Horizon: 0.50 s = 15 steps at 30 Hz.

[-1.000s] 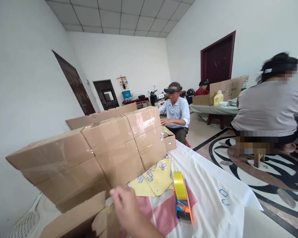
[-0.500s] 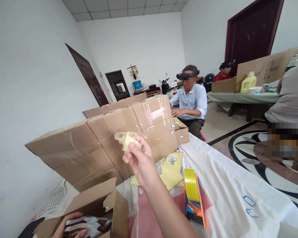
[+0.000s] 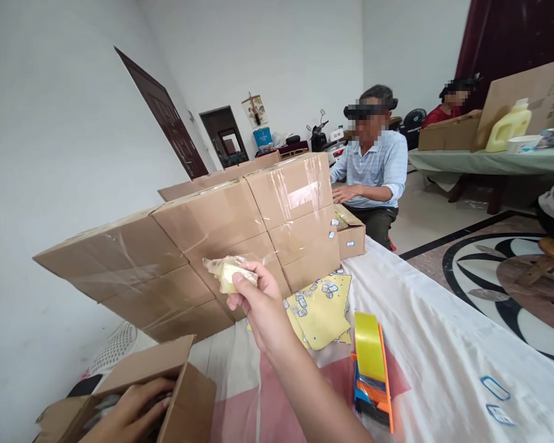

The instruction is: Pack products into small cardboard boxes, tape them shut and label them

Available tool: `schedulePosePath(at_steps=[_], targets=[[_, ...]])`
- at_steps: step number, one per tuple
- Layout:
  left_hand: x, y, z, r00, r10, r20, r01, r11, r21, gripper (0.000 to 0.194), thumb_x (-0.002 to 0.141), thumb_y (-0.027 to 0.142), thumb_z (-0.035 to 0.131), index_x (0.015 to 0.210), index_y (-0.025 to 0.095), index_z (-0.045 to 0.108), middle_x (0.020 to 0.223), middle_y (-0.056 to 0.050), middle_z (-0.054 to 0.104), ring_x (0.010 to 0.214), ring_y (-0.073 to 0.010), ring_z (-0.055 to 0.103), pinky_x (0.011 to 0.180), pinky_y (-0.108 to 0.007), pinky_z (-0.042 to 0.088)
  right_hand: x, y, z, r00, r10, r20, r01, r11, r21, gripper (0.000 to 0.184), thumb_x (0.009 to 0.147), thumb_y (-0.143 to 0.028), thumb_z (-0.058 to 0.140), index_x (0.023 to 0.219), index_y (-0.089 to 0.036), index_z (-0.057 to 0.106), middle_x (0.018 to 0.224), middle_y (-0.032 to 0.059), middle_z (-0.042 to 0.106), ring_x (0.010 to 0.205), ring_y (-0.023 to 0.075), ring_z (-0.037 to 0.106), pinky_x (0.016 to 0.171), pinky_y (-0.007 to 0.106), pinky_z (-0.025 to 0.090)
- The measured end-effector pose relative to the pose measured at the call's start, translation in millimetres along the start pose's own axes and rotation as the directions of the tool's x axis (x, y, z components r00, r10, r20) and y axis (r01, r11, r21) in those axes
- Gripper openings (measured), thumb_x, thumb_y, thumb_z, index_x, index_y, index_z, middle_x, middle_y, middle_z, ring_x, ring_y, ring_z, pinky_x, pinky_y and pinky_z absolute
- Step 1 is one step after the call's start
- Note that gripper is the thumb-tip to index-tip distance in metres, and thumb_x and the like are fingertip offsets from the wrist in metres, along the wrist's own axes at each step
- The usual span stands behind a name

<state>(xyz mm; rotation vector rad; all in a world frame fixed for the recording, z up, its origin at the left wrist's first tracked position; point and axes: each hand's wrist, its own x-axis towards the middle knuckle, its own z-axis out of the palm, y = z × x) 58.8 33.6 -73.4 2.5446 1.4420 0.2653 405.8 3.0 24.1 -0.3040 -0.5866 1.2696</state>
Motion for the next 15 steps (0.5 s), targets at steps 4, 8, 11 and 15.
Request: schedulePosePath(at_steps=[4, 8, 11, 15], targets=[[13.4, 45.1, -38.9, 0.942, -0.052, -0.331, -0.006, 0.985, -0.174, 0.025, 0.087, 0.054, 0.064, 0.088, 0.031, 0.075, 0.096, -0.004, 0.078, 0.087, -0.0246, 0.074, 0.076, -0.032, 0.06, -0.7, 11.4, -1.4, 0.997, 0.008, 0.082, 0.008, 0.981, -0.196, 0.029, 0.083, -0.043, 0.08, 0.095, -0.022, 0.064, 0.074, -0.0047, 0.06, 0.052, 0.0078, 0.053, 0.055, 0.025, 0.041], [20.0, 108.4, -57.7, 0.87, -0.077, -0.488, -0.187, 0.863, -0.47, 0.061, 0.081, 0.049, 0.076, 0.136, 0.033, 0.058, 0.128, -0.008, 0.071, 0.095, -0.0242, 0.074, 0.069, -0.03, 0.06, -11.6, 26.3, 9.0, 0.964, 0.106, 0.245, 0.034, 0.861, -0.507, 0.013, 0.085, -0.032, 0.074, 0.092, -0.022, 0.07, 0.072, -0.004, 0.062, 0.058, 0.0104, 0.055, 0.056, 0.025, 0.042], [20.1, 120.9, -52.7, 0.861, -0.104, -0.498, -0.106, 0.921, -0.375, 0.029, 0.086, 0.048, 0.071, 0.106, 0.027, 0.074, 0.091, -0.002, 0.076, 0.073, -0.017, 0.067, 0.066, -0.027, 0.054, -20.0, 37.4, 16.1, 0.921, 0.228, 0.317, 0.077, 0.689, -0.72, 0.015, 0.083, -0.023, 0.072, 0.098, -0.023, 0.072, 0.096, 0.0007, 0.071, 0.078, 0.0142, 0.064, 0.068, 0.027, 0.048], [8.9, 60.3, -63.4, 0.777, -0.297, -0.555, 0.167, 0.948, -0.273, 0.034, 0.09, 0.056, 0.062, 0.091, 0.023, 0.073, 0.075, 0.0, 0.069, 0.066, -0.0166, 0.061, 0.064, -0.029, 0.049, -19.7, 47.9, 9.4, 0.919, 0.312, 0.242, 0.051, 0.512, -0.857, 0.046, 0.084, -0.025, 0.069, 0.129, -0.027, 0.059, 0.133, 0.0071, 0.063, 0.085, 0.0153, 0.069, 0.066, 0.029, 0.049]])
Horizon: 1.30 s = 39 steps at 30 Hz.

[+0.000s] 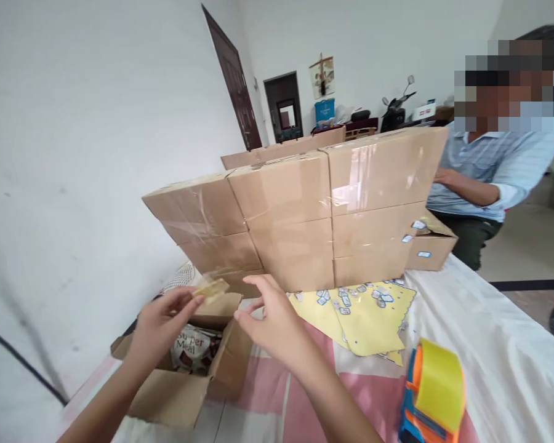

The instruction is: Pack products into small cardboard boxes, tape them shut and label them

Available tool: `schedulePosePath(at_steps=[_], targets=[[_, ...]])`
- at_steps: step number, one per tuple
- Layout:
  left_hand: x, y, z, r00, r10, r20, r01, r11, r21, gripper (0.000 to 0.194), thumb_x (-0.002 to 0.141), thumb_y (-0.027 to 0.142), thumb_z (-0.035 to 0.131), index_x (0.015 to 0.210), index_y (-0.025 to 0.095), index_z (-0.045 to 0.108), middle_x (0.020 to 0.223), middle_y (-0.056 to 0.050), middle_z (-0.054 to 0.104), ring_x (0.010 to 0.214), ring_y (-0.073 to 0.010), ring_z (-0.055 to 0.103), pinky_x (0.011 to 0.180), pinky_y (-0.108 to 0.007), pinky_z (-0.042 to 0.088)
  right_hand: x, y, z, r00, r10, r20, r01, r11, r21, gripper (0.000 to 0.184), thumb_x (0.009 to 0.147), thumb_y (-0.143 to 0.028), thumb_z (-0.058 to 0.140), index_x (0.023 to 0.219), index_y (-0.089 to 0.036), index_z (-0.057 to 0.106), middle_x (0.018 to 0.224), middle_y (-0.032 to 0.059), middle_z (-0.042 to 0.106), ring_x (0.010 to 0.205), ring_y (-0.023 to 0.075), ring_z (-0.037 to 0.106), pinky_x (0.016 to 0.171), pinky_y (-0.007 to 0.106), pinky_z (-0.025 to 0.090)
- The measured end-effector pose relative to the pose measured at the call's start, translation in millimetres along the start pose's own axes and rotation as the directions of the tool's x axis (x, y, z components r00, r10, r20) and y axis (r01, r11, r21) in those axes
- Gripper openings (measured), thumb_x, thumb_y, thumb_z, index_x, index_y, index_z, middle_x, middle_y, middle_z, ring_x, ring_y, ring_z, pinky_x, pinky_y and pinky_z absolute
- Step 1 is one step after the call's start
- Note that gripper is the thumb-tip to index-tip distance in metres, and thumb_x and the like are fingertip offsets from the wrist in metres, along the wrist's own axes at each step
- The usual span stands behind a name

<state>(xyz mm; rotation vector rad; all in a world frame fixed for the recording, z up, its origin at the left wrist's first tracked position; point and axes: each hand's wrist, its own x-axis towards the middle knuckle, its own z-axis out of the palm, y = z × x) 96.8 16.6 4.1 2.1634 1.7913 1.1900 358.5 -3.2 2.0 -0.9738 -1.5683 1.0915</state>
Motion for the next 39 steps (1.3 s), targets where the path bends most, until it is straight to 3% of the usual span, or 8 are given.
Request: schedulePosePath(at_steps=[4, 8, 12, 18, 25, 29, 32, 39], targets=[[55.1, -76.5, -47.5, 0.979, -0.141, -0.15, 0.191, 0.893, 0.409, 0.041, 0.092, 0.049, 0.052, 0.109, 0.017, 0.07, 0.111, -0.013, 0.072, 0.091, -0.0287, 0.069, 0.087, -0.041, 0.053, 7.0, 16.0, -3.1, 0.999, -0.039, -0.028, 0.035, 0.991, -0.132, 0.041, 0.088, -0.029, 0.065, 0.128, -0.027, 0.057, 0.135, 0.0065, 0.057, 0.097, 0.0173, 0.069, 0.073, 0.032, 0.052], [68.0, -110.2, -68.1, 0.955, -0.249, -0.163, 0.297, 0.829, 0.474, 0.061, 0.085, 0.045, 0.057, 0.135, 0.009, 0.056, 0.146, -0.025, 0.053, 0.099, -0.0312, 0.071, 0.091, -0.045, 0.054, 13.3, 25.2, 0.5, 1.0, -0.015, -0.009, 0.013, 0.979, -0.205, 0.036, 0.09, -0.033, 0.062, 0.125, -0.026, 0.057, 0.136, 0.0079, 0.055, 0.096, 0.0178, 0.069, 0.073, 0.033, 0.053], [-1.4, -111.2, -64.4, 0.941, -0.337, -0.038, 0.326, 0.868, 0.373, 0.057, 0.093, 0.061, 0.047, 0.134, 0.023, 0.057, 0.126, -0.011, 0.07, 0.105, -0.0287, 0.071, 0.088, -0.04, 0.054, 15.5, 29.8, 11.3, 0.995, 0.074, 0.07, -0.047, 0.944, -0.327, 0.034, 0.093, -0.035, 0.059, 0.126, -0.025, 0.058, 0.133, 0.0082, 0.058, 0.102, 0.0211, 0.068, 0.077, 0.036, 0.053], [-88.1, -107.7, -51.8, 0.894, -0.425, 0.141, 0.397, 0.898, 0.192, 0.067, 0.089, 0.065, 0.051, 0.139, 0.02, 0.056, 0.144, -0.016, 0.06, 0.123, -0.0341, 0.063, 0.106, -0.05, 0.05, 13.2, 44.3, 42.5, 0.978, 0.071, 0.194, 0.026, 0.89, -0.456, 0.033, 0.097, -0.032, 0.057, 0.129, -0.024, 0.061, 0.129, 0.0087, 0.062, 0.104, 0.0225, 0.067, 0.087, 0.038, 0.053], [-104.5, -81.6, -35.1, 0.84, -0.494, 0.226, 0.502, 0.864, 0.023, 0.069, 0.09, 0.06, 0.054, 0.145, 0.019, 0.049, 0.15, -0.016, 0.056, 0.133, -0.035, 0.057, 0.111, -0.053, 0.045, 6.1, 39.9, 70.0, 0.899, -0.135, 0.416, 0.395, 0.659, -0.64, 0.023, 0.099, -0.023, 0.052, 0.096, -0.022, 0.075, 0.093, 0.0083, 0.076, 0.111, 0.0304, 0.056, 0.094, 0.046, 0.043], [-109.6, -75.5, -33.3, 0.871, -0.438, 0.222, 0.453, 0.891, -0.02, 0.066, 0.093, 0.057, 0.051, 0.148, 0.02, 0.048, 0.153, -0.014, 0.053, 0.141, -0.0332, 0.05, 0.117, -0.051, 0.04, -0.5, 32.4, 69.4, 0.924, 0.017, 0.383, 0.318, 0.524, -0.79, 0.026, 0.092, -0.013, 0.049, 0.099, -0.02, 0.073, 0.097, 0.0115, 0.077, 0.126, 0.0376, 0.051, 0.098, 0.051, 0.039], [-107.2, -72.2, -33.8, 0.904, -0.369, 0.217, 0.39, 0.918, -0.063, 0.064, 0.095, 0.053, 0.049, 0.151, 0.021, 0.046, 0.153, -0.013, 0.053, 0.142, -0.0306, 0.049, 0.12, -0.049, 0.037, -5.3, 27.8, 69.8, 0.944, 0.152, 0.292, 0.204, 0.427, -0.881, 0.029, 0.087, -0.018, 0.052, 0.111, -0.017, 0.069, 0.104, 0.0153, 0.075, 0.108, 0.0402, 0.062, 0.088, 0.051, 0.043], [-92.8, -70.8, -26.3, 0.903, -0.348, 0.25, 0.381, 0.919, -0.098, 0.066, 0.094, 0.052, 0.052, 0.153, 0.022, 0.045, 0.146, -0.014, 0.056, 0.134, -0.0308, 0.056, 0.114, -0.046, 0.044, -2.1, 21.4, 53.5, 0.867, 0.253, 0.429, 0.196, 0.619, -0.761, 0.083, 0.081, -0.026, 0.067, 0.158, -0.021, 0.038, 0.137, 0.0162, 0.062, 0.111, 0.0341, 0.067, 0.085, 0.039, 0.049]])
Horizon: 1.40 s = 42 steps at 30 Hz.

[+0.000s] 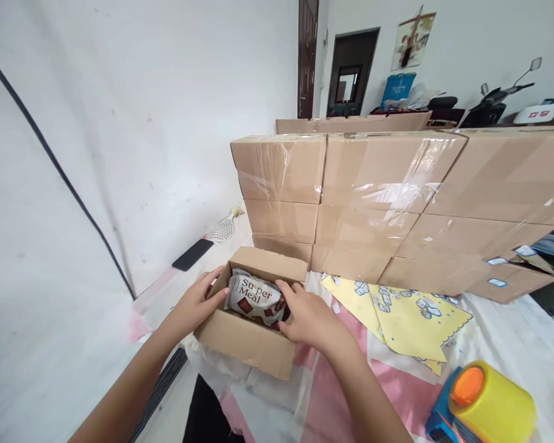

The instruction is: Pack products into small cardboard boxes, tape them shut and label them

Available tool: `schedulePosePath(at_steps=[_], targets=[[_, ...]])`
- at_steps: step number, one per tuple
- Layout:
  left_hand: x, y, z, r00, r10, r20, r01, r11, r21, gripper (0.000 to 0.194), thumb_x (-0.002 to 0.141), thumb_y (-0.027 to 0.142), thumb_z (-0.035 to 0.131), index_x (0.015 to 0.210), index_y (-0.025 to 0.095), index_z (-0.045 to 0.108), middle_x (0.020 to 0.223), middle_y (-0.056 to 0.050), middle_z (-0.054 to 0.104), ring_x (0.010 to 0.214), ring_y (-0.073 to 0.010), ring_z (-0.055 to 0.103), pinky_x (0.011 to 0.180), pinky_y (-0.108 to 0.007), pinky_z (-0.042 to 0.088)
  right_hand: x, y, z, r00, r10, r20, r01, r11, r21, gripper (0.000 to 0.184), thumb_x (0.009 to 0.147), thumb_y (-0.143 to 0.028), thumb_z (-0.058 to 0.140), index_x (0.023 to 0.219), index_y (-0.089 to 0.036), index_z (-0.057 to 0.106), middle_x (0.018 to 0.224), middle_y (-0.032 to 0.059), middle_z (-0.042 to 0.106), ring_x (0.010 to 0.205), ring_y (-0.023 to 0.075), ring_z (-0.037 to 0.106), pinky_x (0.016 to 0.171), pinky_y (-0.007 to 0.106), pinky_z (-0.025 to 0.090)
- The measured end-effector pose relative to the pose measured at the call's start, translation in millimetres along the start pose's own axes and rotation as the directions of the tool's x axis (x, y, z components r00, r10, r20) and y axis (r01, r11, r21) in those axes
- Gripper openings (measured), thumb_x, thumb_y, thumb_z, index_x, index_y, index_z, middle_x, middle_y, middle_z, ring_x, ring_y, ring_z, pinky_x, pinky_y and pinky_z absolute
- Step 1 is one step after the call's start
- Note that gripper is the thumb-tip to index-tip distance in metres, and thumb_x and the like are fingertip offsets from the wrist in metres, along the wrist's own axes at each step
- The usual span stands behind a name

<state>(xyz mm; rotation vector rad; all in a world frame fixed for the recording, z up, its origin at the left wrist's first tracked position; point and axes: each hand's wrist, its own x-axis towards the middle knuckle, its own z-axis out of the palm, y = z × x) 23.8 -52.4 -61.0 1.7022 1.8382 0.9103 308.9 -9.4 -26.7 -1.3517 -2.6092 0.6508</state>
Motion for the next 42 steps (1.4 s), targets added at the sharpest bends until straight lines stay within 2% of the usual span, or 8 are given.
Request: schedulePosePath(at_steps=[4, 11, 16, 21, 26, 29, 34, 42], targets=[[4.0, -7.4, 10.5, 0.997, -0.015, 0.082, 0.019, 0.998, -0.059, 0.069, 0.092, 0.048, 0.055, 0.156, 0.024, 0.041, 0.15, -0.014, 0.053, 0.138, -0.0323, 0.052, 0.112, -0.048, 0.044, -13.6, 22.0, -12.5, 0.996, -0.084, -0.001, 0.083, 0.984, 0.157, 0.092, 0.081, -0.02, 0.068, 0.163, -0.037, 0.029, 0.141, 0.0063, 0.059, 0.12, 0.0269, 0.063, 0.095, 0.035, 0.05], [3.1, -11.9, 21.7, 0.995, 0.035, 0.091, -0.021, 0.988, -0.153, 0.069, 0.093, 0.05, 0.055, 0.156, 0.026, 0.04, 0.156, -0.012, 0.049, 0.144, -0.0306, 0.045, 0.116, -0.047, 0.041, -43.7, 42.0, -15.2, 0.988, -0.131, 0.085, 0.098, 0.944, 0.315, 0.093, 0.087, -0.027, 0.066, 0.161, -0.053, 0.016, 0.166, -0.0039, 0.03, 0.129, 0.0275, 0.06, 0.082, 0.031, 0.06], [5.2, -15.2, 27.4, 0.999, 0.011, 0.043, -0.004, 0.985, -0.174, 0.074, 0.089, 0.05, 0.06, 0.156, 0.026, 0.04, 0.158, -0.012, 0.047, 0.143, -0.0316, 0.045, 0.109, -0.047, 0.046, -45.3, 49.3, -6.6, 0.984, -0.148, -0.096, 0.166, 0.959, 0.228, 0.09, 0.093, -0.027, 0.058, 0.164, -0.048, 0.007, 0.171, -0.0021, 0.02, 0.143, 0.0316, 0.049, 0.102, 0.042, 0.057], [5.1, -17.7, 33.9, 1.0, 0.0, 0.002, 0.0, 0.986, -0.166, 0.076, 0.089, 0.054, 0.059, 0.157, 0.027, 0.039, 0.156, -0.013, 0.048, 0.142, -0.0314, 0.046, 0.107, -0.047, 0.046, -43.3, 49.7, 0.0, 0.95, -0.209, -0.234, 0.234, 0.969, 0.084, 0.083, 0.089, -0.01, 0.048, 0.163, -0.039, 0.025, 0.164, -0.0003, 0.04, 0.139, 0.0252, 0.054, 0.111, 0.042, 0.051], [4.8, -16.0, 35.3, 1.0, 0.011, -0.008, -0.012, 0.99, -0.142, 0.077, 0.089, 0.054, 0.059, 0.157, 0.026, 0.04, 0.151, -0.015, 0.052, 0.138, -0.0318, 0.05, 0.106, -0.048, 0.046, -35.7, 41.2, -10.6, 0.945, -0.307, -0.11, 0.291, 0.947, -0.139, 0.074, 0.085, -0.007, 0.047, 0.155, -0.029, 0.048, 0.163, 0.0029, 0.044, 0.133, 0.0282, 0.06, 0.108, 0.047, 0.053], [6.0, -15.8, 34.4, 1.0, 0.03, 0.005, -0.029, 0.99, -0.14, 0.075, 0.09, 0.052, 0.057, 0.158, 0.027, 0.038, 0.148, -0.015, 0.054, 0.137, -0.0319, 0.051, 0.109, -0.049, 0.044, -31.8, 35.1, -18.5, 0.954, -0.297, 0.033, 0.297, 0.931, -0.213, 0.043, 0.091, -0.013, 0.048, 0.122, -0.025, 0.075, 0.165, 0.0019, 0.041, 0.122, 0.0309, 0.067, 0.101, 0.05, 0.055], [11.6, -15.6, 32.0, 0.998, 0.028, 0.064, -0.022, 0.994, -0.105, 0.079, 0.088, 0.054, 0.06, 0.158, 0.026, 0.039, 0.148, -0.014, 0.055, 0.138, -0.0333, 0.051, 0.117, -0.051, 0.038, -33.3, 19.3, -26.1, 0.97, -0.153, 0.187, 0.217, 0.894, -0.391, 0.027, 0.095, -0.022, 0.048, 0.105, -0.017, 0.073, 0.169, 0.0105, 0.031, 0.113, 0.0369, 0.069, 0.092, 0.055, 0.055], [23.7, -22.3, 36.5, 0.997, 0.078, -0.019, -0.08, 0.988, -0.134, 0.071, 0.089, 0.058, 0.056, 0.15, 0.023, 0.049, 0.141, -0.014, 0.057, 0.133, -0.033, 0.056, 0.115, -0.052, 0.043, -54.7, 35.5, -24.1, 0.981, -0.192, -0.012, 0.19, 0.98, -0.061, 0.032, 0.103, -0.039, 0.044, 0.129, -0.026, 0.057, 0.173, 0.0102, 0.019, 0.119, 0.0313, 0.066, 0.096, 0.047, 0.055]])
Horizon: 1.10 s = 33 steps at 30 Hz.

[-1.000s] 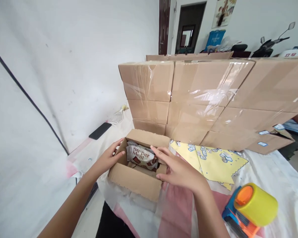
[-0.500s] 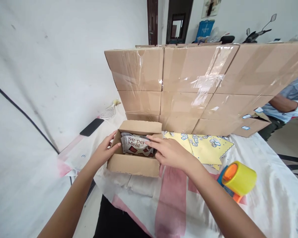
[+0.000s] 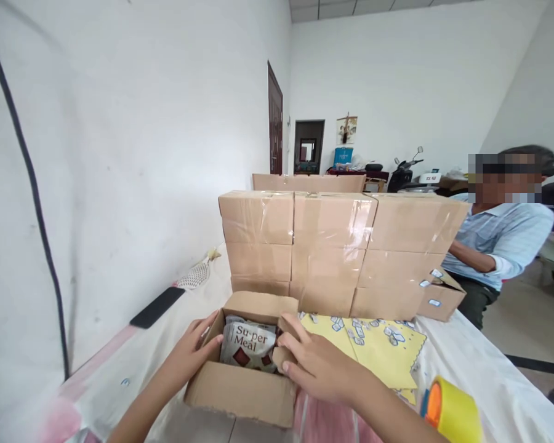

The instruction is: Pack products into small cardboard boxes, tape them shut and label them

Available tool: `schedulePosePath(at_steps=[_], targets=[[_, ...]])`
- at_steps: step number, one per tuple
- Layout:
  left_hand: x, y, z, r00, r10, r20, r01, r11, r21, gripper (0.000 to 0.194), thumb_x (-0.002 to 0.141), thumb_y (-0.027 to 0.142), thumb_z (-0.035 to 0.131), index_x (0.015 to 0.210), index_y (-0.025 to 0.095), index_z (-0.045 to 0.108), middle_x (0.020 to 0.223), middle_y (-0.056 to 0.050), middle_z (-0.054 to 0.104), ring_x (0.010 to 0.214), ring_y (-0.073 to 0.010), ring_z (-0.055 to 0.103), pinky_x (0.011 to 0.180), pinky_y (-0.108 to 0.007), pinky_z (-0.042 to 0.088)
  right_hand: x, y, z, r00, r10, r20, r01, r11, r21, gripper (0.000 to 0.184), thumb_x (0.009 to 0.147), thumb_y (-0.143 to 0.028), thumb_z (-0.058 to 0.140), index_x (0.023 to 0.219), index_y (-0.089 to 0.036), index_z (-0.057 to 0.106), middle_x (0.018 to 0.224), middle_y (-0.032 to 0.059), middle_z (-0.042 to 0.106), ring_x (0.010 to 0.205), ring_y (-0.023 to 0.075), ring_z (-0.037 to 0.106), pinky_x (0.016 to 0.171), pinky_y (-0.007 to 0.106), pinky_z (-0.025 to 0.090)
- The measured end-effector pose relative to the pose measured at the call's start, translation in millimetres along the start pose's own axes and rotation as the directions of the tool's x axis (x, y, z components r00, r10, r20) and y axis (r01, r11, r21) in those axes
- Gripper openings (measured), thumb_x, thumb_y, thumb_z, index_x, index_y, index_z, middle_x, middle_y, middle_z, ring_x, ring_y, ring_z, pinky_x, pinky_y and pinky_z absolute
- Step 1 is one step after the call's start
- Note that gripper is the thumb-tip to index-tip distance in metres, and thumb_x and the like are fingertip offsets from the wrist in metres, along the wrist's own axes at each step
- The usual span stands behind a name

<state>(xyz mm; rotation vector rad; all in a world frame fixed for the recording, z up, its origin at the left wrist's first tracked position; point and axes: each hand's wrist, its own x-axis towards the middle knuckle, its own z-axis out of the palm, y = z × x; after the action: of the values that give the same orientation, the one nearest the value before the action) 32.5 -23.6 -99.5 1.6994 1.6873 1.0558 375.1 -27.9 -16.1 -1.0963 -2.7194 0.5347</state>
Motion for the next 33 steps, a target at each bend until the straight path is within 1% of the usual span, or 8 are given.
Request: schedulePosePath(at_steps=[5, 9, 13, 17, 20, 25, 29, 33], targets=[[-6.1, -11.9, 3.3, 0.925, 0.113, -0.363, -0.187, 0.966, -0.176, 0.061, 0.09, 0.057, 0.06, 0.14, 0.024, 0.05, 0.142, -0.016, 0.056, 0.131, -0.032, 0.059, 0.103, -0.048, 0.054, -12.9, 25.8, 34.9, 0.98, 0.158, -0.125, -0.122, 0.96, 0.251, 0.056, 0.103, -0.058, 0.044, 0.155, -0.037, 0.037, 0.176, 0.0063, -0.003, 0.147, 0.0336, 0.044, 0.116, 0.053, 0.042], [-9.1, -9.0, 4.9, 0.977, 0.173, -0.127, -0.202, 0.94, -0.276, 0.054, 0.094, 0.054, 0.056, 0.14, 0.026, 0.051, 0.139, -0.015, 0.063, 0.128, -0.0298, 0.063, 0.107, -0.047, 0.054, -8.4, 36.8, 56.2, 0.966, 0.196, -0.17, -0.122, 0.922, 0.368, 0.057, 0.103, -0.06, 0.041, 0.156, -0.038, 0.04, 0.176, 0.004, 0.001, 0.159, 0.0313, 0.021, 0.126, 0.053, 0.027], [-7.8, -2.6, 4.1, 0.95, 0.314, 0.01, -0.309, 0.94, -0.145, 0.04, 0.093, 0.054, 0.057, 0.121, 0.028, 0.071, 0.13, -0.012, 0.071, 0.125, -0.0319, 0.065, 0.11, -0.052, 0.051, 1.4, 44.7, 68.1, 0.901, 0.321, -0.293, -0.135, 0.847, 0.515, 0.061, 0.102, -0.065, 0.036, 0.156, -0.037, 0.042, 0.175, 0.0023, 0.008, 0.161, 0.0304, 0.01, 0.129, 0.056, 0.015], [-3.5, -23.7, 2.9, 0.947, 0.288, -0.142, -0.312, 0.929, -0.198, 0.04, 0.098, 0.054, 0.047, 0.109, 0.029, 0.077, 0.132, -0.011, 0.071, 0.129, -0.032, 0.063, 0.115, -0.057, 0.047, 13.1, 53.0, 78.8, 0.809, 0.478, -0.343, -0.036, 0.622, 0.782, 0.075, 0.099, -0.07, 0.035, 0.164, -0.038, 0.016, 0.17, 0.0074, 0.03, 0.158, 0.0282, 0.025, 0.127, 0.056, 0.022], [-4.3, -46.1, -4.3, 0.949, 0.312, -0.047, -0.315, 0.926, -0.208, 0.043, 0.099, 0.054, 0.046, 0.121, 0.032, 0.075, 0.141, -0.01, 0.066, 0.136, -0.0318, 0.058, 0.118, -0.058, 0.042, 19.9, 52.1, 82.4, 0.787, 0.494, -0.369, 0.079, 0.513, 0.855, 0.073, 0.1, -0.066, 0.036, 0.164, -0.037, 0.013, 0.162, 0.0098, 0.043, 0.152, 0.0283, 0.039, 0.124, 0.057, 0.031], [-8.7, -46.8, -18.5, 0.898, 0.422, 0.126, -0.406, 0.903, -0.138, 0.054, 0.083, 0.066, 0.068, 0.126, 0.032, 0.073, 0.149, -0.013, 0.059, 0.139, -0.0369, 0.054, 0.116, -0.057, 0.044, 26.0, 35.3, 79.7, 0.772, 0.36, -0.525, 0.217, 0.627, 0.749, 0.06, 0.102, -0.057, 0.041, 0.155, -0.029, 0.032, 0.133, 0.0111, 0.067, 0.144, 0.0271, 0.049, 0.124, 0.051, 0.032], [-0.9, -25.1, -5.4, 0.967, 0.249, -0.063, -0.256, 0.929, -0.266, 0.045, 0.088, 0.066, 0.06, 0.077, 0.022, 0.065, 0.112, -0.013, 0.072, 0.11, -0.0298, 0.067, 0.099, -0.046, 0.054, 31.1, 28.6, 81.4, 0.774, 0.364, -0.519, 0.164, 0.676, 0.719, 0.048, 0.104, -0.052, 0.04, 0.142, -0.023, 0.045, 0.111, 0.0094, 0.071, 0.128, 0.0265, 0.06, 0.12, 0.048, 0.036], [5.9, -5.2, 10.0, 0.984, 0.022, -0.179, -0.076, 0.949, -0.305, 0.03, 0.087, 0.048, 0.066, 0.095, 0.023, 0.052, 0.129, -0.01, 0.061, 0.106, -0.0226, 0.066, 0.085, -0.036, 0.056, 26.6, 30.3, 89.0, 0.747, 0.399, -0.532, 0.142, 0.686, 0.714, 0.05, 0.106, -0.051, 0.035, 0.15, -0.026, 0.037, 0.138, 0.011, 0.062, 0.137, 0.025, 0.053, 0.12, 0.047, 0.036]])
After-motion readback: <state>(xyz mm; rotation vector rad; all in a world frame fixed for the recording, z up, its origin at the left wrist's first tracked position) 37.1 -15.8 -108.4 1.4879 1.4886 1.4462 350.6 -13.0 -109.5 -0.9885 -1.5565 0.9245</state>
